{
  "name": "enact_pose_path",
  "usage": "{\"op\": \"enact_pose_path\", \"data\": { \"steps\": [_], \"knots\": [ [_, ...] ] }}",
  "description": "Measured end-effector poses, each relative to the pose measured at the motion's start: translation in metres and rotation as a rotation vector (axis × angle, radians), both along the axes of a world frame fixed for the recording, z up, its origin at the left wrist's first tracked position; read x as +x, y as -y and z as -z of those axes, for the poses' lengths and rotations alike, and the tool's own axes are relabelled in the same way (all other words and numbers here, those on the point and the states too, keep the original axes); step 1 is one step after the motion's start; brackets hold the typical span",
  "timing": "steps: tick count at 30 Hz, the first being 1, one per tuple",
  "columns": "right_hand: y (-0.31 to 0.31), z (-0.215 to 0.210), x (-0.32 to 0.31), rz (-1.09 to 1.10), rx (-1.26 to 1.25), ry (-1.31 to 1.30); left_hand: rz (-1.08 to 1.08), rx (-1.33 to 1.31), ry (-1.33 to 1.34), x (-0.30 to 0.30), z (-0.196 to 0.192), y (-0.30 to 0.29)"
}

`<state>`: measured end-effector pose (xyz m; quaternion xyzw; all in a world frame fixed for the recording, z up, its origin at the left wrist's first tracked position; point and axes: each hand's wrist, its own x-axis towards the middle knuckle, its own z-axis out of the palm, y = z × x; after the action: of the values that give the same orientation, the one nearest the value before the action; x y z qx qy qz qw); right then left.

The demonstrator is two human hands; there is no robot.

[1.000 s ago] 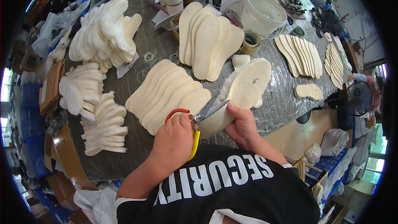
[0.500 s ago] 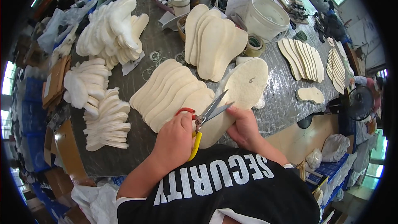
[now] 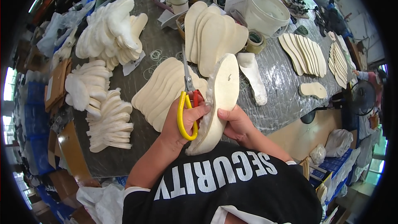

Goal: Trimming excess foam and fabric from shoe insoles using scissors.

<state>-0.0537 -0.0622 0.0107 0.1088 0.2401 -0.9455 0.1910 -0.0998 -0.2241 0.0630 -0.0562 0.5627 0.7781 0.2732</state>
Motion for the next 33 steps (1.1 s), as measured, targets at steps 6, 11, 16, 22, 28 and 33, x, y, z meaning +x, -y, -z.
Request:
{"op": "enact_pose_path", "data": {
  "steps": [6,11,16,22,28,33],
  "knots": [
    [-0.016,-0.001,-0.014,0.611,0.985,-0.365,-0.008,-0.181,-0.116,-0.006,0.002,0.009],
    [-0.039,-0.078,-0.045,0.033,1.906,-1.328,0.107,-0.184,-0.096,-0.011,-0.011,0.005],
    [-0.055,-0.080,-0.074,-0.500,1.574,-1.343,0.156,-0.177,-0.063,-0.005,-0.013,0.002],
    [-0.059,-0.078,-0.061,-0.502,1.427,-1.249,0.232,-0.156,-0.210,-0.009,-0.013,0.017],
    [-0.058,-0.072,-0.051,-0.459,1.423,-1.151,0.366,-0.312,-0.243,-0.004,-0.021,0.006],
    [-0.069,-0.064,-0.037,-0.075,1.770,-1.024,0.286,-0.301,-0.205,-0.001,-0.017,0.006]
  ]
}}
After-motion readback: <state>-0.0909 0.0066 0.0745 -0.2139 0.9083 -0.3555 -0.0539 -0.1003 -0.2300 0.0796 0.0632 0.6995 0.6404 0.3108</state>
